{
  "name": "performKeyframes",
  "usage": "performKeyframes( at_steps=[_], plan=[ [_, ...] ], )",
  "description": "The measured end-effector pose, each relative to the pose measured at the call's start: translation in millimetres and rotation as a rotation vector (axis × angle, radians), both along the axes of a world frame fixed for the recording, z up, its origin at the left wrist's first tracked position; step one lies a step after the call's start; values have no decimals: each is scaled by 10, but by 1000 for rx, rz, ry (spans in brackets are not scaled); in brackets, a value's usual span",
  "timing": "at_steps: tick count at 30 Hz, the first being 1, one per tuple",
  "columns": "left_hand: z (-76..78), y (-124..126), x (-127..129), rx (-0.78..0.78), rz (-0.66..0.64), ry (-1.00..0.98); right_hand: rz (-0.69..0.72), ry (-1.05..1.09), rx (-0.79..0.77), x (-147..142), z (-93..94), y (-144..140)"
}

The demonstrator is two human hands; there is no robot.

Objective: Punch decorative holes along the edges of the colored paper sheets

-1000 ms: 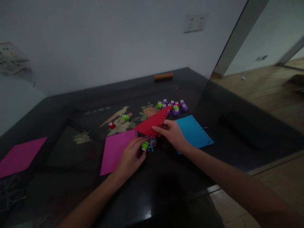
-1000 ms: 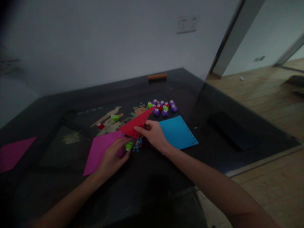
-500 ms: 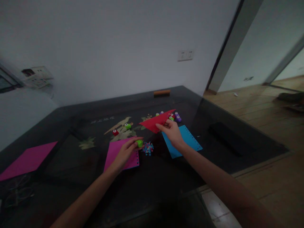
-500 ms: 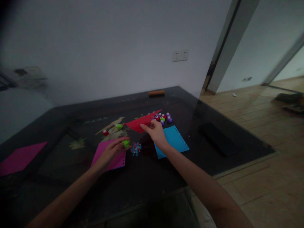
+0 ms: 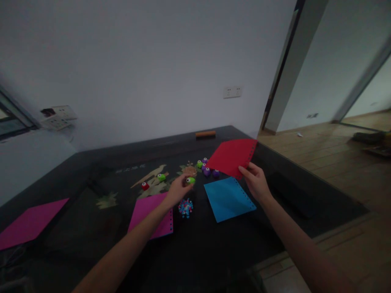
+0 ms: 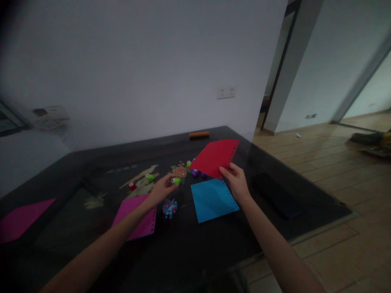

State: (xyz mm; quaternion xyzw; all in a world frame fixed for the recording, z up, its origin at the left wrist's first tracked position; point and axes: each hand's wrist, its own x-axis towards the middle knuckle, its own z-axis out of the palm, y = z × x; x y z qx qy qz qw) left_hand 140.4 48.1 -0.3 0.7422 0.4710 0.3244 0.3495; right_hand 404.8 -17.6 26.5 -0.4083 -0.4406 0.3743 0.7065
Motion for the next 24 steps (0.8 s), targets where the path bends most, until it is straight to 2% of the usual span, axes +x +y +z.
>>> performKeyframes(
  at_steps=[4,9,15,24],
  plan=[
    [-115,285,218,95,4,133,63,45,-33,65,-90,-13],
    [-218,526,429,159,-1,236,36,135,-13,105,-58,-10],
    [-218,601,587,173,-51,339,4,120,-7,127,-49,-1],
    [-211,659,722,180,-18,421,11,124,14,139,-101,44]
  ],
)
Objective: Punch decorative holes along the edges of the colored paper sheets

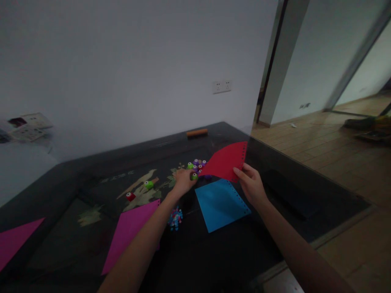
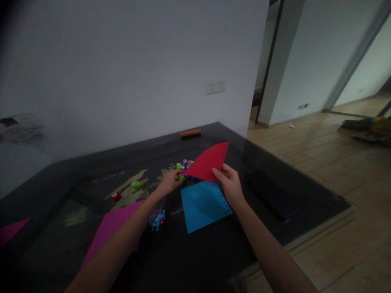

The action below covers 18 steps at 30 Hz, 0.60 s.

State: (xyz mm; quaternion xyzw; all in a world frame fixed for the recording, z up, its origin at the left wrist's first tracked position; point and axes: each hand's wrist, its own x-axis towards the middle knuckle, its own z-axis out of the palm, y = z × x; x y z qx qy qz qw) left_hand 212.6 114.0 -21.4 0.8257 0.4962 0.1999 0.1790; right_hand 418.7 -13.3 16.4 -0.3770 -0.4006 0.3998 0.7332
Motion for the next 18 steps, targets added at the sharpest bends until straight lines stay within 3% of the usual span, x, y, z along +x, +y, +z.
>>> performKeyframes(
  at_steps=[6,10,14,16,18],
  plan=[
    [4,-8,-79,22,-6,-60,29,43,-7,-25,59,-34],
    [71,-143,-203,-26,50,-334,87,62,-22,-63,92,-72],
    [189,-402,-253,-605,-21,-821,220,27,-54,-81,63,-99],
    [258,-517,-265,-917,-64,-959,281,-10,-82,-81,36,-105],
    [331,-589,-284,-1074,-81,-1020,330,-35,-116,-81,15,-107]
  ],
)
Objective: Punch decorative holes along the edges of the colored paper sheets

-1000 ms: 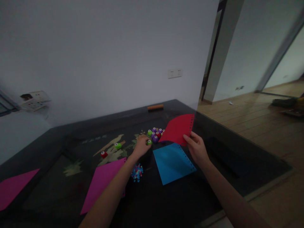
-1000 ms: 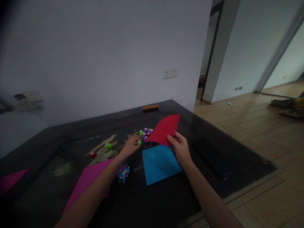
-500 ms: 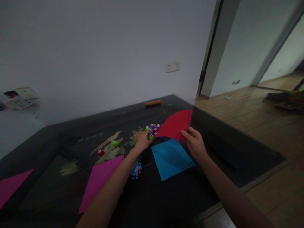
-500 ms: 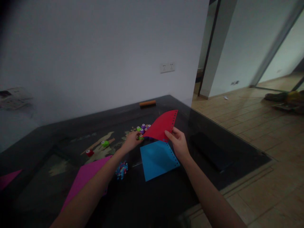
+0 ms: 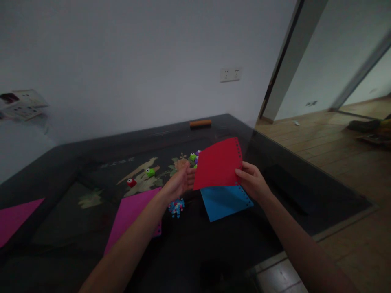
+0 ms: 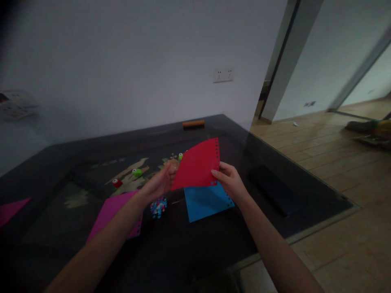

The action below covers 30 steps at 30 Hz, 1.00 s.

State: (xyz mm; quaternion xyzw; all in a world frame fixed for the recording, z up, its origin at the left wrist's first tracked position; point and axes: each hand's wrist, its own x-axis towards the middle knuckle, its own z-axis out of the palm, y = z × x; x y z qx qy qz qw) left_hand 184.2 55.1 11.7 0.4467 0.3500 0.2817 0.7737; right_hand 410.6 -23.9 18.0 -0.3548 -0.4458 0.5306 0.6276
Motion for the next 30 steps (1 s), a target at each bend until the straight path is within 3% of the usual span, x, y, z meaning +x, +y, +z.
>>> performKeyframes(
  at_steps=[2,6,9,11,14,20,26,28,30],
  plan=[
    [74,-26,-26,20,45,-20,40,-24,-42,-3,-9,3],
    [178,5,-84,254,219,74,128,-113,-157,6,-18,22],
    [200,27,-111,384,270,197,201,-207,-255,43,-56,57],
    [204,18,-111,453,263,255,163,-246,-287,78,-98,91],
    [212,-25,-83,536,199,295,-2,-242,-280,132,-154,142],
    [201,-109,4,495,60,293,-187,-255,-277,189,-172,174],
    [129,-143,49,432,-60,303,-210,-290,-294,243,-181,178],
    [123,-142,57,421,-41,303,-207,-288,-308,268,-177,177],
    [127,-157,58,465,62,296,-196,-301,-331,296,-165,170]
  ],
)
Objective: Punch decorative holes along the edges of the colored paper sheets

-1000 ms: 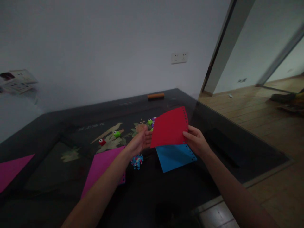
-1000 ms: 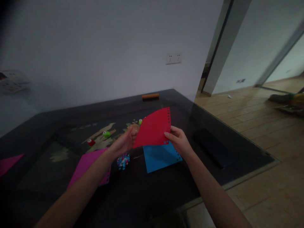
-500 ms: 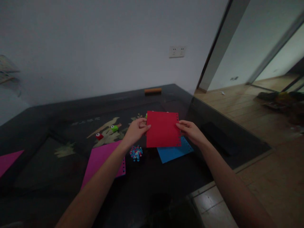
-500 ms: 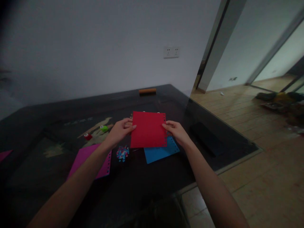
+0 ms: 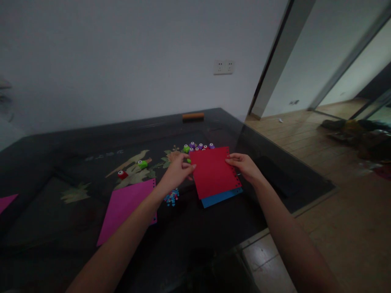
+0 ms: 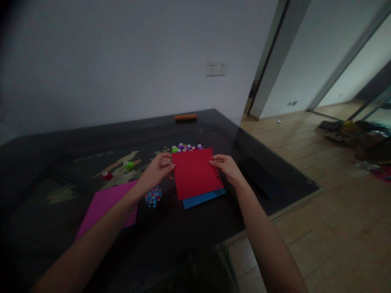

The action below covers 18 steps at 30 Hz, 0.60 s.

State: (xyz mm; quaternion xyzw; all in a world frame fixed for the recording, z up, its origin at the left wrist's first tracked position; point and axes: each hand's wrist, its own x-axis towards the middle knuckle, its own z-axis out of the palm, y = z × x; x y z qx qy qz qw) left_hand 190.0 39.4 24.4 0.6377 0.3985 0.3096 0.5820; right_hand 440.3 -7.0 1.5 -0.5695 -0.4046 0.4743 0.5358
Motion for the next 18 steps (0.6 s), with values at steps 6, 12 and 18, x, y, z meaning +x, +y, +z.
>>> performKeyframes(
  at_steps=[6,12,18],
  plan=[
    [-136,-422,-66,566,222,71,51,-59,-84,121,4,-28],
    [-464,-964,-156,751,-77,387,71,-114,-151,197,-119,19],
    [-554,-902,-193,808,-142,560,59,-139,-202,151,-192,54]
  ],
)
